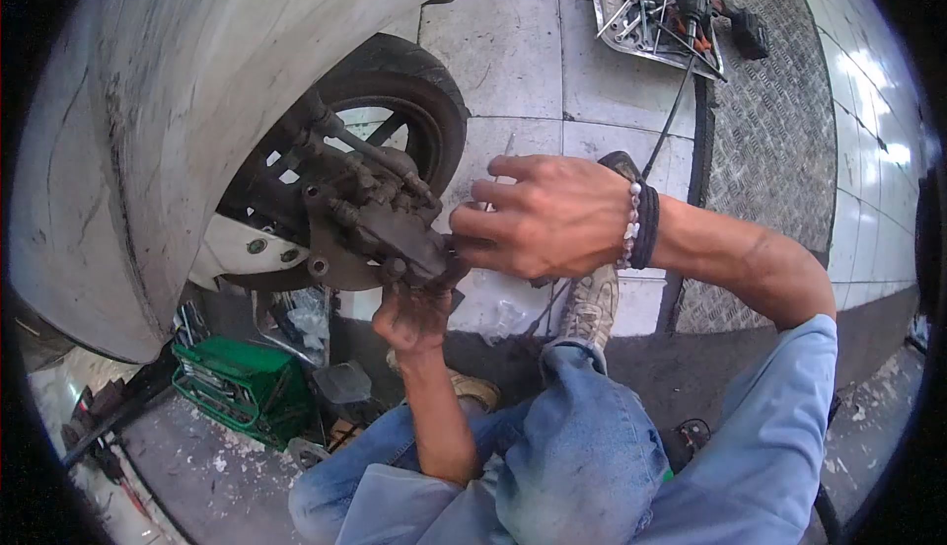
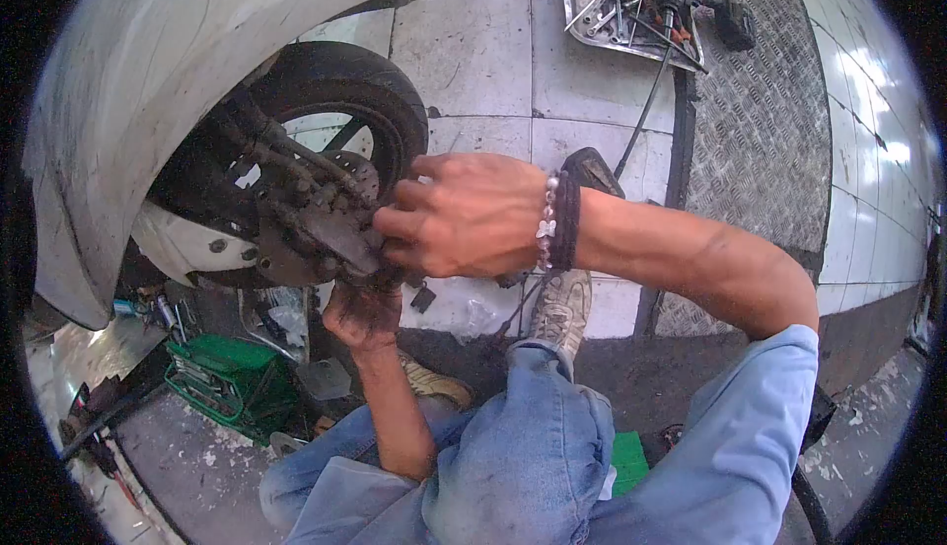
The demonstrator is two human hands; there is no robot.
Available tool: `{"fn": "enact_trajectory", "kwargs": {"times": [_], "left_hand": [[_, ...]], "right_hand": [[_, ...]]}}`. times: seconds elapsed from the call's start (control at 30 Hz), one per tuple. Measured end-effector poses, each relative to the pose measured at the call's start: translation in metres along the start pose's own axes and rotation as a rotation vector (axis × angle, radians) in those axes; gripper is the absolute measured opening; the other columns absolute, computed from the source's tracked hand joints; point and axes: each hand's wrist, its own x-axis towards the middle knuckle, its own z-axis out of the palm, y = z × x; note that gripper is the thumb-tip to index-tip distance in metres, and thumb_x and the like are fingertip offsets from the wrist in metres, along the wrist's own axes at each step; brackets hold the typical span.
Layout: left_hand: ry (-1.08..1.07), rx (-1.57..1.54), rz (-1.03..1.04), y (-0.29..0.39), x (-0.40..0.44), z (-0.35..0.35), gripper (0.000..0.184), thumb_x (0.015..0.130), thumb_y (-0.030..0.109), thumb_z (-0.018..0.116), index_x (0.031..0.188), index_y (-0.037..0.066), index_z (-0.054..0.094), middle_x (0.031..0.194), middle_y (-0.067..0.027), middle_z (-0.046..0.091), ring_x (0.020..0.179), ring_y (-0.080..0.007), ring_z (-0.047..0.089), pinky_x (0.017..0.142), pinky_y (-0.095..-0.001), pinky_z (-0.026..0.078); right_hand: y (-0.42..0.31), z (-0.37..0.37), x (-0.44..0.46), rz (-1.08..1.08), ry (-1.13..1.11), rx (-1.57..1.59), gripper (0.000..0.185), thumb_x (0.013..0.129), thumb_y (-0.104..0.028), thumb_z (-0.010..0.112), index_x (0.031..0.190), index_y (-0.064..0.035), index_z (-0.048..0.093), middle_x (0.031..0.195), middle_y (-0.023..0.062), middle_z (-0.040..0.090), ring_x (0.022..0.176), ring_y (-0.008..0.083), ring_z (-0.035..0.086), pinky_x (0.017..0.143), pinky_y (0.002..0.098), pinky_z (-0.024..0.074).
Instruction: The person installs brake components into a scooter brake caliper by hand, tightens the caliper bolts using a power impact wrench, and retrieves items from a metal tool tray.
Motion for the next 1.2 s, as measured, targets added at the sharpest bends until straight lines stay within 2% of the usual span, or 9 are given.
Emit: {"fn": "enact_trajectory", "kwargs": {"times": [0.13, 0.2, 0.33, 0.43, 0.5, 0.7, 0.77, 0.93, 1.2], "left_hand": [[0.019, 0.002, 0.021, -0.002, 0.000, 0.007, 0.062, 0.095, 0.029, 0.054, 0.148, 0.000, 0.043, 0.151, -0.0181, 0.047, 0.137, -0.0350, 0.047, 0.114, -0.0536, 0.038], [0.062, 0.041, 0.052, -0.002, 0.005, 0.010, 0.063, 0.094, 0.028, 0.057, 0.148, 0.000, 0.043, 0.150, -0.0178, 0.047, 0.137, -0.0350, 0.047, 0.115, -0.0538, 0.037], [0.025, 0.075, 0.019, 0.003, 0.004, 0.001, 0.067, 0.091, 0.024, 0.062, 0.149, 0.000, 0.041, 0.151, -0.0180, 0.047, 0.137, -0.0357, 0.047, 0.116, -0.0526, 0.036], [0.095, 0.233, 0.010, 0.007, 0.007, 0.002, 0.072, 0.090, 0.023, 0.061, 0.153, -0.001, 0.034, 0.150, -0.0242, 0.044, 0.138, -0.0381, 0.045, 0.117, -0.0524, 0.034], [0.149, 0.352, 0.020, 0.006, 0.007, 0.001, 0.078, 0.089, 0.023, 0.061, 0.155, -0.002, 0.027, 0.150, -0.0299, 0.041, 0.139, -0.0404, 0.044, 0.118, -0.0530, 0.033], [0.079, 0.278, 0.035, 0.006, 0.009, -0.002, 0.080, 0.090, 0.025, 0.060, 0.154, -0.007, 0.024, 0.147, -0.0352, 0.040, 0.136, -0.0465, 0.046, 0.115, -0.0539, 0.039], [0.096, 0.268, 0.012, 0.007, 0.008, -0.004, 0.081, 0.090, 0.027, 0.061, 0.154, -0.005, 0.024, 0.146, -0.0360, 0.041, 0.134, -0.0483, 0.047, 0.114, -0.0556, 0.040], [0.125, 0.297, 0.035, 0.011, 0.006, -0.016, 0.081, 0.088, 0.027, 0.064, 0.154, -0.003, 0.028, 0.145, -0.0350, 0.043, 0.134, -0.0464, 0.048, 0.114, -0.0567, 0.039], [0.184, 0.172, 0.043, 0.012, 0.006, -0.023, 0.074, 0.088, 0.023, 0.064, 0.151, -0.001, 0.036, 0.146, -0.0279, 0.047, 0.135, -0.0395, 0.048, 0.114, -0.0550, 0.039]], "right_hand": [[0.005, -0.003, 0.013, -0.272, 0.076, -0.110, 0.022, 0.087, -0.025, 0.066, 0.094, -0.0043, 0.064, 0.084, 0.0065, 0.056, 0.079, 0.0229, 0.064, 0.065, 0.0358, 0.0573], [-0.001, -0.015, 0.016, 0.060, -0.363, 0.111, 0.020, 0.089, -0.021, 0.065, 0.096, -0.0022, 0.064, 0.079, 0.0088, 0.057, 0.073, 0.0272, 0.066, 0.063, 0.0386, 0.0569], [0.004, 0.016, 0.009, -0.117, -0.104, 0.155, 0.018, 0.091, -0.018, 0.064, 0.099, -0.0016, 0.066, 0.076, 0.0131, 0.064, 0.066, 0.0337, 0.067, 0.058, 0.0412, 0.0562], [-0.012, 0.026, 0.008, 0.186, -0.079, 0.583, 0.017, 0.093, -0.016, 0.062, 0.096, 0.0002, 0.066, 0.079, 0.0185, 0.070, 0.071, 0.0319, 0.072, 0.059, 0.0431, 0.0590], [-0.026, 0.028, 0.016, 1.228, -0.192, 1.842, 0.027, 0.095, -0.023, 0.068, 0.098, 0.0043, 0.064, 0.080, 0.0236, 0.071, 0.070, 0.0266, 0.074, 0.058, 0.0408, 0.0588], [-0.050, 0.047, -0.011, 0.969, 0.231, 1.075, 0.045, 0.092, -0.026, 0.074, 0.120, 0.0061, 0.060, 0.081, 0.0187, 0.073, 0.066, 0.0236, 0.074, 0.059, 0.0397, 0.0572], [-0.044, 0.058, -0.028, 0.483, 0.320, 0.570, 0.052, 0.091, -0.026, 0.076, 0.128, 0.0036, 0.057, 0.082, 0.0132, 0.074, 0.069, 0.0265, 0.073, 0.060, 0.0398, 0.0569], [-0.034, 0.027, -0.028, 0.051, 0.071, -0.116, 0.041, 0.084, -0.019, 0.059, 0.118, 0.0035, 0.063, 0.091, 0.0046, 0.065, 0.078, 0.0180, 0.067, 0.066, 0.0315, 0.0565], [-0.038, 0.048, -0.007, 0.116, 0.165, -0.024, 0.020, 0.086, -0.022, 0.060, 0.097, -0.0045, 0.059, 0.084, 0.0076, 0.058, 0.070, 0.0227, 0.067, 0.059, 0.0365, 0.0548]]}}
